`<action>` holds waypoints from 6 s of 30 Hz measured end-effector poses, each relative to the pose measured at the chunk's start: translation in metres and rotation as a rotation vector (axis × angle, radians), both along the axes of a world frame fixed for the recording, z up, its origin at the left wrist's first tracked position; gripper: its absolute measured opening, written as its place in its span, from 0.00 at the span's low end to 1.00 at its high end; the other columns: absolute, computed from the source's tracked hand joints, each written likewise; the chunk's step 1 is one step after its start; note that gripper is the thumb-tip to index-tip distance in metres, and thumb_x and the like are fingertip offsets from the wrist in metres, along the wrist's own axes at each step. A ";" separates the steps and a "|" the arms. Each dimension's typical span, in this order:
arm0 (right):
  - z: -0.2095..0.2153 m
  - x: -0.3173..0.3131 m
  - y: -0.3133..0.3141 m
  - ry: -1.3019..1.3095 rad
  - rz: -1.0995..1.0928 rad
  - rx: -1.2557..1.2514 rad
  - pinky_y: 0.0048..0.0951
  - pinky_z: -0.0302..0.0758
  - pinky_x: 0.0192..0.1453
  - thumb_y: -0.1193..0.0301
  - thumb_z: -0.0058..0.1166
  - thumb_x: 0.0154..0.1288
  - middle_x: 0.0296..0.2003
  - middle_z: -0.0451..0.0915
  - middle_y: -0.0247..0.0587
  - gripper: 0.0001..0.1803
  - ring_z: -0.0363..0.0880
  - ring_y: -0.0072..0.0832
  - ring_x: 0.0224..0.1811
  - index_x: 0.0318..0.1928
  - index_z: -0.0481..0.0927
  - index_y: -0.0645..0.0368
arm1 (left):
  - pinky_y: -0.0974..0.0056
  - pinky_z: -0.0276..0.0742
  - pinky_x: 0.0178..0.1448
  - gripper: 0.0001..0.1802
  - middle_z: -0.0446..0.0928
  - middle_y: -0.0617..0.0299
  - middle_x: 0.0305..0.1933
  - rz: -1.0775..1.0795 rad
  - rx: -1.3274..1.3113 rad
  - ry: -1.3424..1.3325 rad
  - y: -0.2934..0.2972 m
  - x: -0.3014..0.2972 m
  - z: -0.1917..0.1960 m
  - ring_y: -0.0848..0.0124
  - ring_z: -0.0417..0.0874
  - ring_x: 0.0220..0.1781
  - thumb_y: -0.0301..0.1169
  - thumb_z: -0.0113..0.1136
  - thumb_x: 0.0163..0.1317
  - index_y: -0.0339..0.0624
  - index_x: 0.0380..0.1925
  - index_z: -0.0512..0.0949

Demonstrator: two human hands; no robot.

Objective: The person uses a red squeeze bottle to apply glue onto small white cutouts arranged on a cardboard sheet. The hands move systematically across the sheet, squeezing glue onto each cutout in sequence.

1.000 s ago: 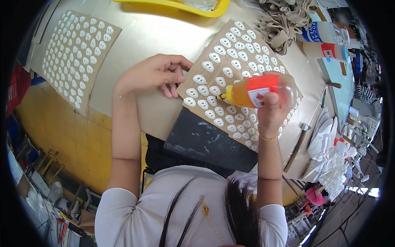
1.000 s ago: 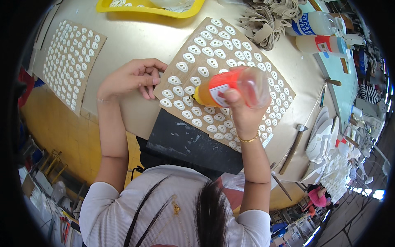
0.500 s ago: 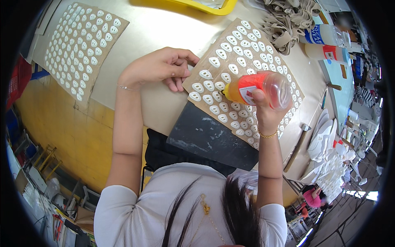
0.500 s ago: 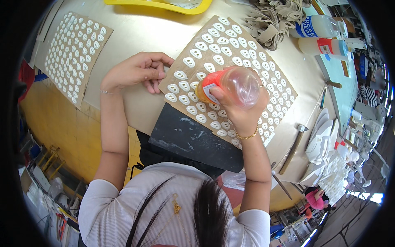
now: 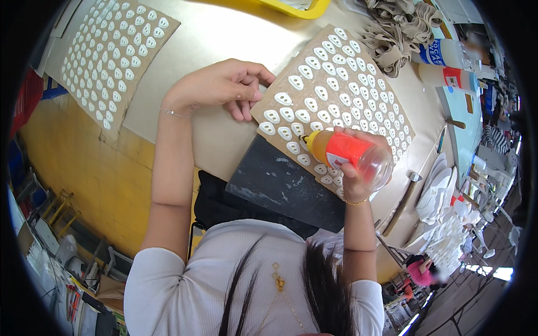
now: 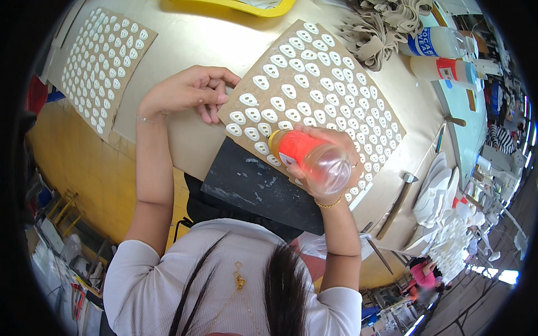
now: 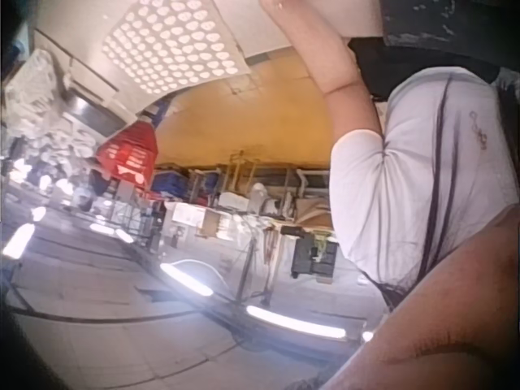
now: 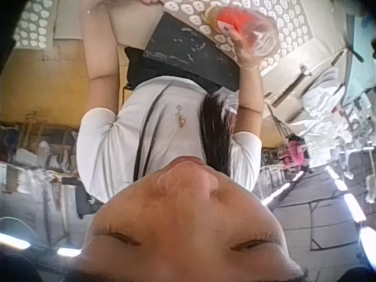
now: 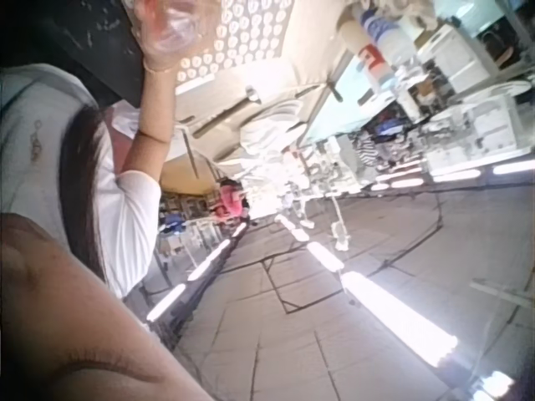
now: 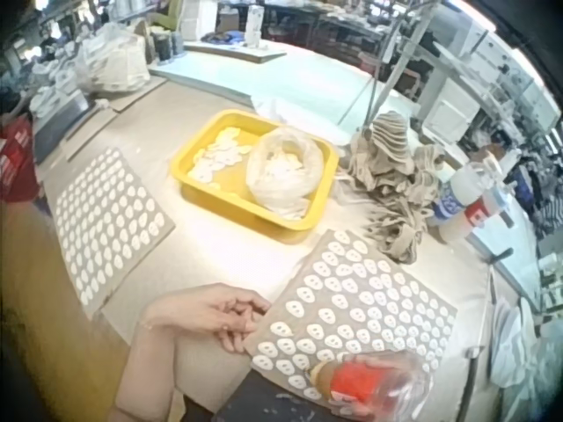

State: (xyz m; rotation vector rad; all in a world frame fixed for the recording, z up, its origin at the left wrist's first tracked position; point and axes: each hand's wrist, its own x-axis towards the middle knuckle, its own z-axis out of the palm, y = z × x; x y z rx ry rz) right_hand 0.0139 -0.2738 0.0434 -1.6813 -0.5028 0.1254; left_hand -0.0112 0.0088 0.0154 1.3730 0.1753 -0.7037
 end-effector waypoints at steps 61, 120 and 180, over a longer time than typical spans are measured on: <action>0.001 -0.003 0.003 0.166 0.005 0.024 0.33 0.78 0.47 0.61 0.73 0.43 0.36 0.77 0.42 0.31 0.81 0.36 0.43 0.43 0.72 0.66 | 0.77 0.79 0.27 0.20 0.71 0.67 0.25 -0.018 -0.003 -0.004 0.002 -0.001 -0.006 0.78 0.81 0.25 0.28 0.54 0.62 0.31 0.53 0.69; 0.007 0.002 -0.010 0.022 -0.192 -0.036 0.29 0.77 0.42 0.60 0.72 0.43 0.34 0.78 0.42 0.28 0.80 0.31 0.37 0.39 0.77 0.67 | 0.77 0.78 0.27 0.19 0.73 0.67 0.25 -0.001 0.030 -0.003 -0.001 0.001 0.000 0.78 0.81 0.25 0.26 0.53 0.61 0.31 0.53 0.69; -0.001 0.008 -0.010 -0.128 -0.162 -0.047 0.28 0.77 0.42 0.57 0.72 0.43 0.34 0.80 0.43 0.30 0.81 0.30 0.38 0.40 0.76 0.66 | 0.79 0.78 0.26 0.21 0.73 0.66 0.26 0.001 0.013 0.019 0.000 0.002 0.000 0.78 0.81 0.25 0.27 0.54 0.62 0.29 0.54 0.67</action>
